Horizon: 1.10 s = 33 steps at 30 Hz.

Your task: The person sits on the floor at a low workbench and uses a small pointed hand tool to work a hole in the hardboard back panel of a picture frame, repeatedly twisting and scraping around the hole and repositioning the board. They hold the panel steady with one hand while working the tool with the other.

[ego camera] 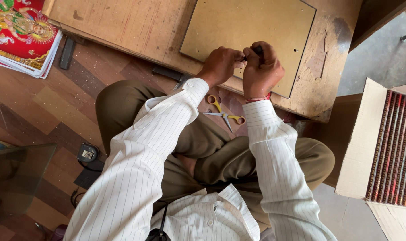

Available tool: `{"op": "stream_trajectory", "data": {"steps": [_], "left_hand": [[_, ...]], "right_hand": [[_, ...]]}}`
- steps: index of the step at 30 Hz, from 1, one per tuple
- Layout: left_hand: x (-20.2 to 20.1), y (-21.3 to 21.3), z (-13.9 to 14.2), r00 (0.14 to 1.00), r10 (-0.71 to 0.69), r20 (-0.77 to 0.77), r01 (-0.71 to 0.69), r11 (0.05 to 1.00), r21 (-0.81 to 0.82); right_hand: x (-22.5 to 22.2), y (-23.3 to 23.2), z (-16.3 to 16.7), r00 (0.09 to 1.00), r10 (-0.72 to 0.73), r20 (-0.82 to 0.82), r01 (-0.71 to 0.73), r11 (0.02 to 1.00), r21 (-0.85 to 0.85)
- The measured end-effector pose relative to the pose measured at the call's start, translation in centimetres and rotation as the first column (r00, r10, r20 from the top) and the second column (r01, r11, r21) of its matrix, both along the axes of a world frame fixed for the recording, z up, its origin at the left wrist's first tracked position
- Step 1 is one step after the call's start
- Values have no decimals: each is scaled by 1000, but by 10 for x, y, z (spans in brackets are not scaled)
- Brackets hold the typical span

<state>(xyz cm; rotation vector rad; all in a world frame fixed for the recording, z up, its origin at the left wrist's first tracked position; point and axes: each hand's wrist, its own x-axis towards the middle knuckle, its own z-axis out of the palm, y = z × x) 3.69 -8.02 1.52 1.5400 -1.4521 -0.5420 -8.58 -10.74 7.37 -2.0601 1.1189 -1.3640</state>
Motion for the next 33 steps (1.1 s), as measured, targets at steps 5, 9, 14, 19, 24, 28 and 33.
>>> {"op": "stream_trajectory", "data": {"steps": [5,9,14,19,24,28,33], "left_hand": [[1,1,2,999,17,38,-13,996,-91],[1,3,2,1000,9,29,-8,1000,-30],[-1,4,4,999,8,35,-6,999,-46],[12,5,7,993,97,-62,-108,972,-207],[63,22,2,669,723,172,-723,687,-78],[70,26,4,732,678,71,-663,684,303],[30,27,2,712,600,-364,-414,778,473]], "right_hand": [[7,6,2,997,-16,75,16,1000,9],[5,11,4,995,-97,-4,97,995,12],[6,10,-3,995,-94,40,91,993,69],[-6,-9,-6,955,107,275,-148,980,136],[-99,-35,-25,741,-179,647,-254,817,517],[-157,-30,-73,660,-465,589,-446,388,806],[-159,-33,-82,686,-294,665,-559,373,741]]}}
